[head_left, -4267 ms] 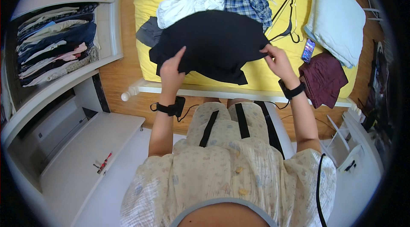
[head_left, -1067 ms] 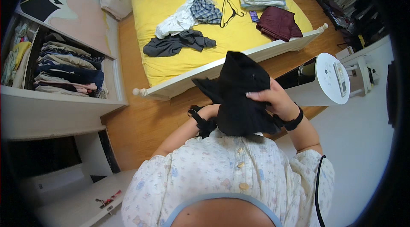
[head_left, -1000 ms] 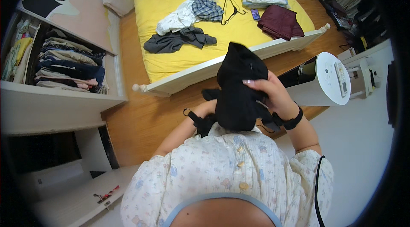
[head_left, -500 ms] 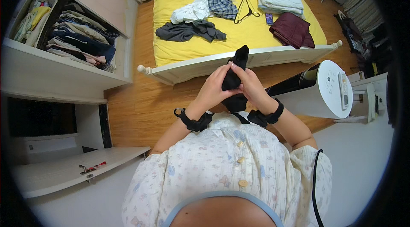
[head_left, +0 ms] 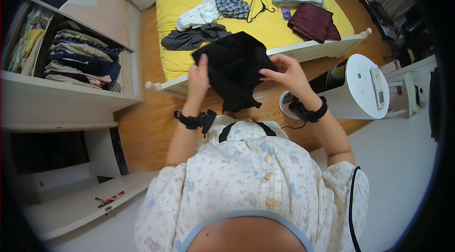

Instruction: The person hangs several items of clothing from a bed onto hangers and places them inside a closet.

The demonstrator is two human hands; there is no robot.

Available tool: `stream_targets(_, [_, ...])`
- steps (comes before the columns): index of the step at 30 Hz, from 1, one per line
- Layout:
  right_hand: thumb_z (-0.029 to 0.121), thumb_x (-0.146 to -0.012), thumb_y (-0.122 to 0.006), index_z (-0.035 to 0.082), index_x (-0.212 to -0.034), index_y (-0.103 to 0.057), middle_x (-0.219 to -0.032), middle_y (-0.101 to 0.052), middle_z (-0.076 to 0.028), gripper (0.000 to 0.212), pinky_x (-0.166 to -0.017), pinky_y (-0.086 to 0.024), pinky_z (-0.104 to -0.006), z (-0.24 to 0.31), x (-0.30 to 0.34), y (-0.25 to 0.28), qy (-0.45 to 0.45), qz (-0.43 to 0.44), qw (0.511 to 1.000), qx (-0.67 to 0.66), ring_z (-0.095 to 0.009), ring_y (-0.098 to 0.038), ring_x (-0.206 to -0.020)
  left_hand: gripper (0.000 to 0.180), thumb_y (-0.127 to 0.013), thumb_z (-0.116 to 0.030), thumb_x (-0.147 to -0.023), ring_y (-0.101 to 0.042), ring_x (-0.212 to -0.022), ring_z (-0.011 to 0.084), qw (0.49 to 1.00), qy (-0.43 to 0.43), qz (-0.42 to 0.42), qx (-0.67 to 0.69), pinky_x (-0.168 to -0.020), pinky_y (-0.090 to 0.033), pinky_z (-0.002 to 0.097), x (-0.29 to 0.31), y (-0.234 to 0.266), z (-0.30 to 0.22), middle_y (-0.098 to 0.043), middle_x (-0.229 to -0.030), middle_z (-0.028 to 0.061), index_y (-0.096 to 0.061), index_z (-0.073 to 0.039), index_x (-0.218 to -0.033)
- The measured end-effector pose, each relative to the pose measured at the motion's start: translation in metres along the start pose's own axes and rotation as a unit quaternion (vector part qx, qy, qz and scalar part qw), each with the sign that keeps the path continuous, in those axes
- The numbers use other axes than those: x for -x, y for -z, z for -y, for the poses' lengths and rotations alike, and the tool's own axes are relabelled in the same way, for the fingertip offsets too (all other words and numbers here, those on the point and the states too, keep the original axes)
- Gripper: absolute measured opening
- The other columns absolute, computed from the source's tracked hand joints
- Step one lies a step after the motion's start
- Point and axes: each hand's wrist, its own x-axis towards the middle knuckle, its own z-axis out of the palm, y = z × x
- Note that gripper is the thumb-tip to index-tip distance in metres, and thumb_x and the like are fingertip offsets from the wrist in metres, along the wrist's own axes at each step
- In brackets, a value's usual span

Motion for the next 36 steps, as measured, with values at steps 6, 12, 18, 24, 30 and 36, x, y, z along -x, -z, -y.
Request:
stream_targets(6, [0.006, -0.080, -0.070, -0.001, -0.100, -0.060, -0.084, -0.063, -0.001, 0.023, -0.056, -0.043, -0.0187, 0.003, -0.013, 0.020, 0.034, -0.093, 0.981, 0.167, -0.004, -0.056, -0.065, 0.032, -0.053, -0.032, -0.096, -0.049, -0.066, 0.0032, 0.998, -0.032, -0.012, 0.059, -0.057, -0.038, 0.0205, -0.056, 0.064, -0.007, -0.057, -0.075, -0.0047, -0.060, -0.005, -0.080])
stream_targets(12, [0.012, -0.083, -0.065, 0.002, -0.088, -0.063, -0.076, -0.057, -0.014, 0.011, -0.055, -0.043, -0.0321, 0.012, -0.053, 0.007, 0.126, -0.111, 0.836, 0.522, -0.025, -0.054, -0.062, 0.036, -0.048, -0.031, -0.099, -0.040, -0.061, 0.0025, 0.997, -0.079, -0.007, -0.009, -0.053, -0.031, 0.0204, -0.089, 0.093, -0.014, -0.048, -0.068, -0.0076, -0.060, 0.000, -0.086])
stream_targets(18, [0.014, -0.086, -0.062, 0.002, -0.083, -0.063, -0.073, -0.054, -0.012, 0.013, -0.059, -0.040, -0.0319, 0.006, -0.115, -0.005, 0.238, -0.094, 0.784, 0.566, -0.023, -0.052, -0.068, 0.035, -0.049, -0.031, -0.099, -0.041, -0.064, 0.0031, 0.997, -0.076, -0.008, -0.024, -0.056, -0.034, 0.0218, -0.148, 0.130, 0.014, -0.050, -0.071, -0.0068, -0.060, 0.001, -0.088])
stream_targets(24, [0.020, -0.095, -0.055, 0.001, -0.098, -0.064, -0.090, -0.063, 0.003, 0.021, -0.064, -0.042, -0.0217, -0.022, -0.171, -0.023, -0.022, -0.122, 0.989, 0.077, -0.003, -0.053, -0.075, 0.031, -0.049, -0.025, -0.099, -0.048, -0.074, 0.0048, 0.998, -0.052, 0.016, 0.023, -0.069, -0.041, 0.0207, -0.202, 0.145, 0.018, -0.057, -0.079, -0.0037, -0.060, 0.003, -0.095])
stream_targets(30, [0.024, -0.093, -0.058, 0.001, -0.109, -0.061, -0.100, -0.065, 0.000, 0.029, -0.083, -0.048, -0.0248, -0.013, -0.242, -0.036, -0.243, -0.163, 0.917, -0.273, -0.010, -0.060, -0.093, 0.024, -0.049, -0.016, -0.098, -0.052, -0.093, 0.0083, 0.997, -0.042, 0.048, 0.052, -0.086, -0.041, 0.0225, -0.268, 0.136, 0.033, -0.061, -0.101, 0.0026, -0.056, 0.004, -0.108])
stream_targets(36, [0.020, -0.088, -0.062, 0.000, -0.104, -0.062, -0.094, -0.064, 0.001, 0.025, -0.076, -0.044, -0.0210, -0.057, -0.316, 0.031, -0.222, -0.119, 0.967, -0.034, -0.007, -0.057, -0.086, 0.024, -0.045, -0.002, -0.095, -0.054, -0.102, 0.0164, 0.977, -0.174, 0.009, -0.126, -0.091, -0.041, 0.0266, -0.327, 0.090, 0.034, -0.059, -0.112, 0.0090, -0.054, 0.003, -0.116])
